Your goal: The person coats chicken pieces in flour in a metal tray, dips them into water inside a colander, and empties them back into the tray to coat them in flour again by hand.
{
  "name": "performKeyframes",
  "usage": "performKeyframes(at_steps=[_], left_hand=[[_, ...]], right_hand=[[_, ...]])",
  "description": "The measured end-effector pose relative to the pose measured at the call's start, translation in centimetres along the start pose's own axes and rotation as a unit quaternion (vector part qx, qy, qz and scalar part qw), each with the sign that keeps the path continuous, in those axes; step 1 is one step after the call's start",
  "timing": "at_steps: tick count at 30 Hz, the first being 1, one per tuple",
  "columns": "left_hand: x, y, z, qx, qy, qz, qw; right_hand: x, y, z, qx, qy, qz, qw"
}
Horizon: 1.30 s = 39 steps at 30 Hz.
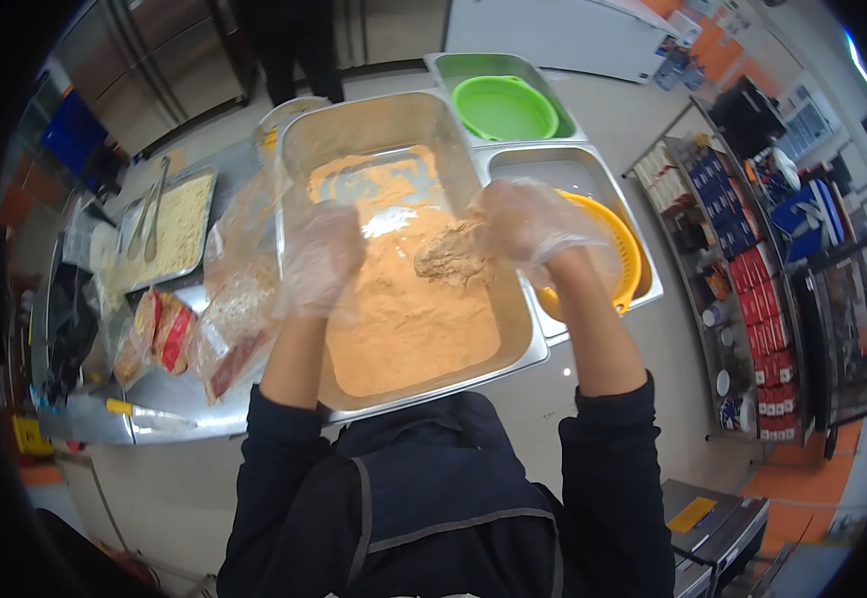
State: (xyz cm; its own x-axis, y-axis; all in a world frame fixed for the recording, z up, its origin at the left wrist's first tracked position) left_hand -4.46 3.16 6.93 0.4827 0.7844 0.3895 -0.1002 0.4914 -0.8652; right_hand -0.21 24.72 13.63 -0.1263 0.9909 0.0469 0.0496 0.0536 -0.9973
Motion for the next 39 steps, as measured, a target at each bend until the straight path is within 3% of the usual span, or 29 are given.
performKeyframes(at_steps=[4, 6, 7, 9, 11, 15, 17, 19, 21, 25, 27, 28, 30, 34, 36, 37, 39], left_hand=[[0.8, -1.0, -1.0, 0.031, 0.054, -0.095, 0.994], [1.6, -0.6, -1.0, -0.065, 0.042, -0.076, 0.994], [1.9, -0.4, -1.0, -0.068, 0.047, -0.078, 0.994], [2.9, 0.1, -1.0, -0.079, 0.098, -0.108, 0.986], [3.7, 0.4, -0.5, -0.080, 0.129, -0.118, 0.981], [6.1, 0.6, 0.8, -0.031, 0.156, -0.123, 0.980], [7.5, 1.1, 1.4, -0.020, 0.153, -0.134, 0.979], [8.9, 1.2, 2.0, -0.013, 0.156, -0.138, 0.978], [10.7, 1.0, 2.3, -0.027, 0.174, -0.170, 0.970], [13.7, 0.4, 2.4, -0.037, 0.129, -0.148, 0.980], [14.0, 0.8, 1.6, -0.050, 0.126, 0.010, 0.991], [14.4, 0.8, 1.2, -0.054, 0.119, 0.012, 0.991], [14.8, 0.5, 0.5, -0.013, 0.074, -0.101, 0.992], [14.2, 2.3, -0.9, -0.008, -0.058, -0.004, 0.998], [14.4, 1.8, -0.5, -0.071, -0.267, -0.068, 0.959], [14.6, 1.7, -0.8, -0.072, -0.272, -0.065, 0.957], [14.7, 1.3, -1.6, -0.015, -0.333, -0.118, 0.935]], right_hand=[[5.1, -4.2, -3.5, 0.056, 0.075, -0.040, 0.995], [8.1, -3.6, -4.8, 0.066, 0.124, -0.073, 0.987], [8.7, -3.7, -5.1, 0.064, 0.131, -0.073, 0.987], [10.2, -3.2, -5.8, -0.070, 0.225, -0.100, 0.967], [11.6, -2.0, -6.6, -0.049, 0.223, -0.128, 0.965], [16.4, 1.5, -6.0, -0.127, 0.227, -0.153, 0.953], [18.9, 4.8, -4.9, -0.180, 0.136, -0.217, 0.950], [20.7, 6.2, -4.7, -0.140, 0.143, -0.210, 0.957], [21.9, 6.0, -5.0, -0.039, 0.101, -0.219, 0.970], [22.7, 3.6, -7.8, -0.053, 0.159, -0.123, 0.978], [23.7, 4.2, -9.4, -0.066, 0.192, -0.082, 0.976], [24.2, 5.0, -9.9, -0.070, 0.186, -0.080, 0.977], [24.9, 6.9, -10.9, -0.066, 0.159, 0.006, 0.985], [23.3, 8.9, -12.1, -0.123, 0.220, 0.152, 0.956], [23.0, 10.2, -12.3, -0.052, 0.232, 0.158, 0.958], [22.5, 10.1, -12.0, -0.056, 0.229, 0.161, 0.959], [21.9, 10.0, -11.6, -0.082, 0.361, 0.316, 0.873]])
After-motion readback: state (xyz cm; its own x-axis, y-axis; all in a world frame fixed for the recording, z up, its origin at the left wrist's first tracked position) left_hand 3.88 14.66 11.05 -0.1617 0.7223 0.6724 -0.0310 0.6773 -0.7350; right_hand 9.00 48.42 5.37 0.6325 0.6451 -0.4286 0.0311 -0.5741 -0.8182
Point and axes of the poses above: each hand's wrist, its own z-axis towards the middle knuckle, its own y-axis out of the palm, x = y × z, the point moved 3 cm from there along z, towards the middle knuckle, and after that the axes turned 12 degrees about -z, right-handed, at the moved point
